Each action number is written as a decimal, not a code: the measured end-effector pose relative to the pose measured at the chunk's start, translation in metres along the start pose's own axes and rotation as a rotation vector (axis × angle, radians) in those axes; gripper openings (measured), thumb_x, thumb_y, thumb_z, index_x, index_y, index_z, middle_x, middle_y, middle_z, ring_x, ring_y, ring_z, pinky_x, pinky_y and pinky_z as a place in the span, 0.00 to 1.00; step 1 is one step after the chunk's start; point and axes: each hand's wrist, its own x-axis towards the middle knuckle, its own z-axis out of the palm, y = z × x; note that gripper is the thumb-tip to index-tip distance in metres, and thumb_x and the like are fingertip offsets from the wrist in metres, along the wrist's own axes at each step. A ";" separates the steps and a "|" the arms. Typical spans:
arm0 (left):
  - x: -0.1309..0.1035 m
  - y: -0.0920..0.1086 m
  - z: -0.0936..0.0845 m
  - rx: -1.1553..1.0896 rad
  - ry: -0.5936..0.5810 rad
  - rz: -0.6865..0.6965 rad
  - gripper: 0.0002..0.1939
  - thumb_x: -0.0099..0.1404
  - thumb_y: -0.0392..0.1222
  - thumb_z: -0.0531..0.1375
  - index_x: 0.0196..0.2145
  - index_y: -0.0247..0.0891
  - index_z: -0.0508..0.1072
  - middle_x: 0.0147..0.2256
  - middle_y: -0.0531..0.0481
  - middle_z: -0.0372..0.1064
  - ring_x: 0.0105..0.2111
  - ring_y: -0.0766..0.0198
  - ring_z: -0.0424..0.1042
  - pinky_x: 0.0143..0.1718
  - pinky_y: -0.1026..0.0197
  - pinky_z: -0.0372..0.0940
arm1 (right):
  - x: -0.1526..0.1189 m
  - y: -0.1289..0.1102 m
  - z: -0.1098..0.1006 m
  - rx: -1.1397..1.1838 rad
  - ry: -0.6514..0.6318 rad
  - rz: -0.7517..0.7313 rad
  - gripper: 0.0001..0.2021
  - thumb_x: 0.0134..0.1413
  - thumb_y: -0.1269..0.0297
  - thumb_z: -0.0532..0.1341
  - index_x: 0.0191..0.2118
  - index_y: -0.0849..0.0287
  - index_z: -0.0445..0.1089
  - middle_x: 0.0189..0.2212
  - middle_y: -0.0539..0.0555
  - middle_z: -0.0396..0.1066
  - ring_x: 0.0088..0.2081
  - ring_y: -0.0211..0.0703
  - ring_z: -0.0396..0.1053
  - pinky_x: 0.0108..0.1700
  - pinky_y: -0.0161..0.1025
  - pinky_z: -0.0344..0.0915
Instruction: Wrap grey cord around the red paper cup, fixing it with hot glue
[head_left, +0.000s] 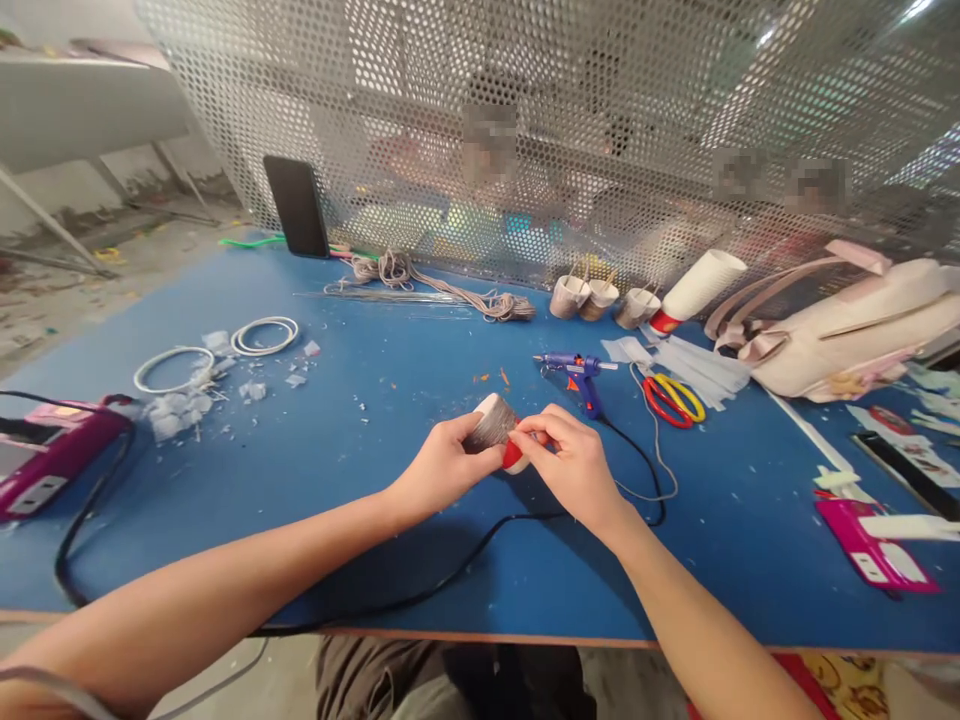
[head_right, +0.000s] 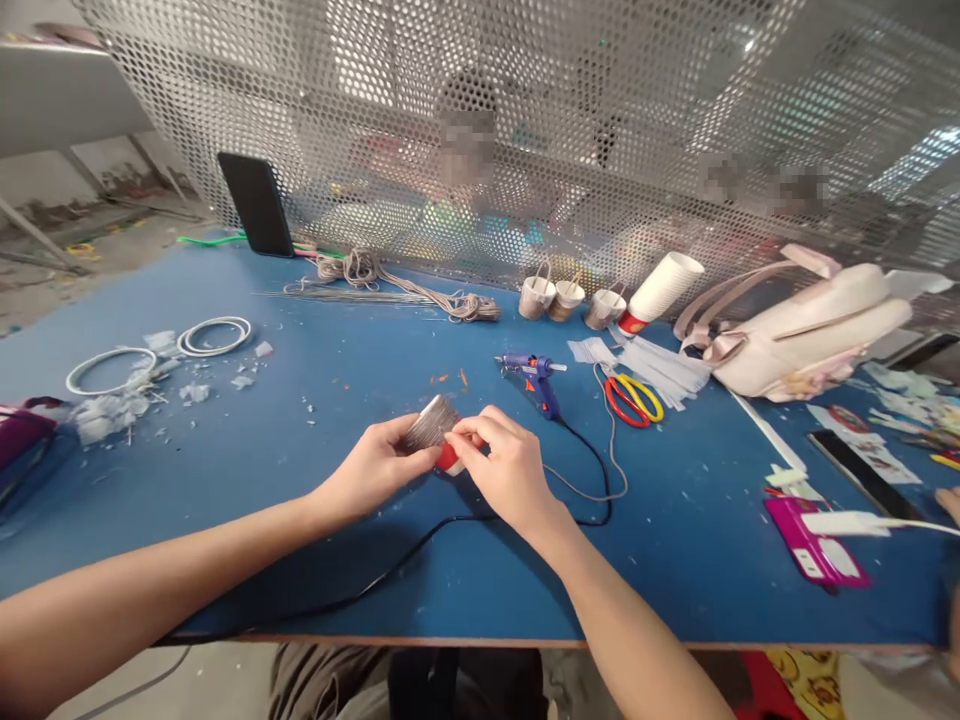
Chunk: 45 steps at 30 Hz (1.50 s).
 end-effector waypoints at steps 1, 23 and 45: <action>0.000 -0.001 0.000 0.002 0.001 -0.009 0.09 0.54 0.42 0.57 0.28 0.32 0.70 0.22 0.55 0.63 0.23 0.69 0.60 0.26 0.67 0.57 | -0.001 0.001 0.001 0.016 0.000 0.016 0.04 0.55 0.69 0.59 0.30 0.58 0.70 0.24 0.48 0.62 0.25 0.34 0.62 0.29 0.33 0.60; -0.004 0.011 0.000 0.010 -0.050 -0.143 0.09 0.54 0.40 0.59 0.31 0.32 0.74 0.25 0.50 0.72 0.24 0.65 0.69 0.29 0.63 0.65 | -0.009 0.010 0.004 -0.002 0.049 -0.088 0.04 0.57 0.68 0.58 0.31 0.59 0.69 0.23 0.50 0.65 0.25 0.37 0.63 0.30 0.36 0.61; -0.006 0.010 0.002 0.046 -0.063 -0.083 0.08 0.55 0.42 0.58 0.27 0.33 0.70 0.21 0.54 0.66 0.23 0.67 0.65 0.27 0.66 0.60 | -0.009 0.010 0.000 0.081 0.037 -0.026 0.05 0.57 0.68 0.59 0.30 0.58 0.68 0.23 0.48 0.62 0.24 0.35 0.61 0.28 0.33 0.59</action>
